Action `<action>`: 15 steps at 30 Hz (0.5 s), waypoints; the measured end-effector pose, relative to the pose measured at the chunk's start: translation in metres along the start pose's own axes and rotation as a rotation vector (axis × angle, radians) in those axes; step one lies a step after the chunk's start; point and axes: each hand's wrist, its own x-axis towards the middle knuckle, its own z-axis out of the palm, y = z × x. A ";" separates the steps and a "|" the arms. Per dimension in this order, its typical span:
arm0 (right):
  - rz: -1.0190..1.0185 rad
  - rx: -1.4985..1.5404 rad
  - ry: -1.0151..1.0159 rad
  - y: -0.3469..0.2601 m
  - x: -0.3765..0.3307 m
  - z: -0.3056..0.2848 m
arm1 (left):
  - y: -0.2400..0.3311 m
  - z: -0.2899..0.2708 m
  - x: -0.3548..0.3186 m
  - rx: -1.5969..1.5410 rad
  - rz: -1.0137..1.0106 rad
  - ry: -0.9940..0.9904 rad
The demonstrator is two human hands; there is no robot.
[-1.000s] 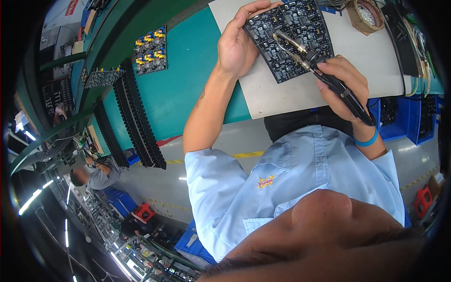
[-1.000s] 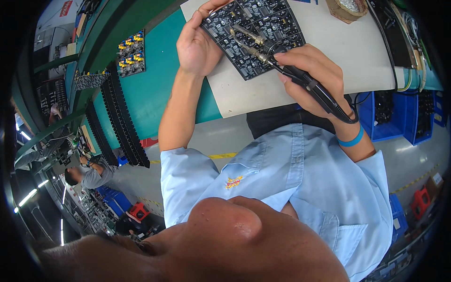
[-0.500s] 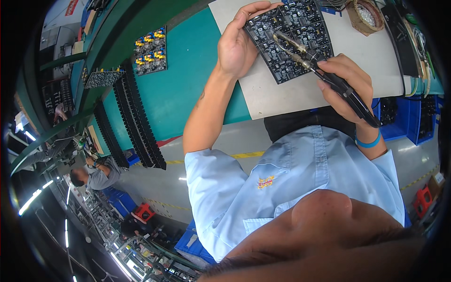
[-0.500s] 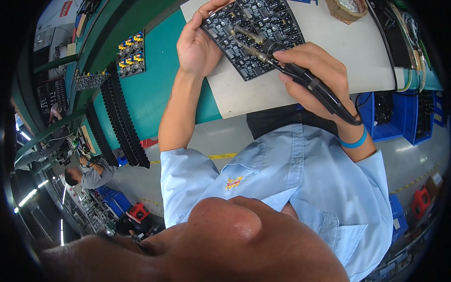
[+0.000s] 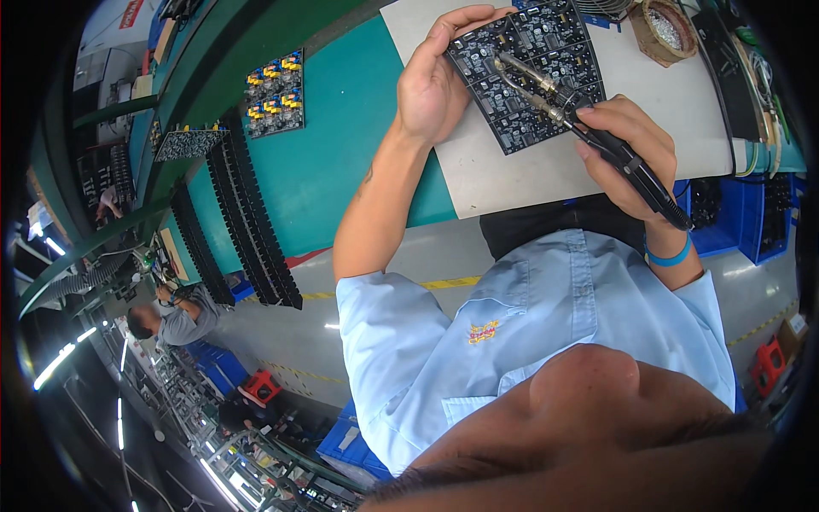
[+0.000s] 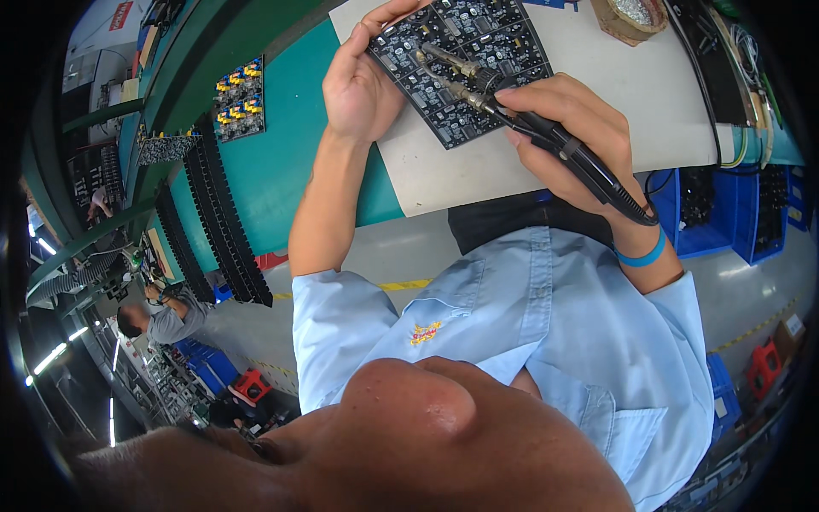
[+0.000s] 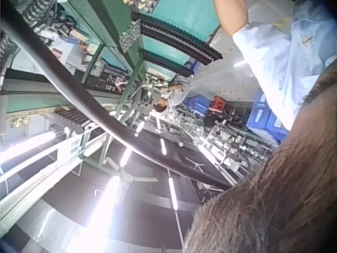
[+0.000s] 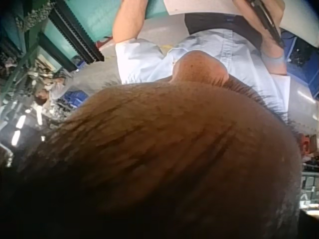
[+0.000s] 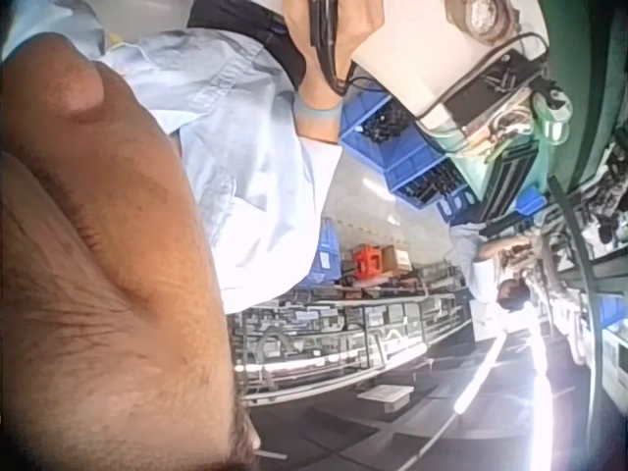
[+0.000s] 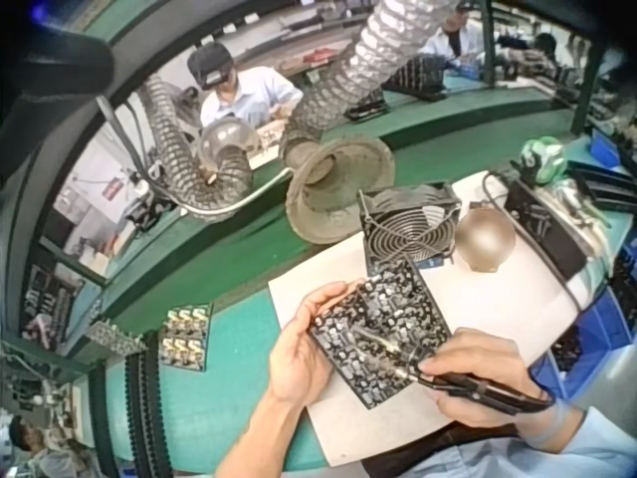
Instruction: Soldering components onto a circuit board and inspecting the assembly on a production line.
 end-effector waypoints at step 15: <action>0.010 -0.024 0.004 -0.015 0.001 -0.020 | 0.011 0.014 -0.005 0.145 -0.088 0.164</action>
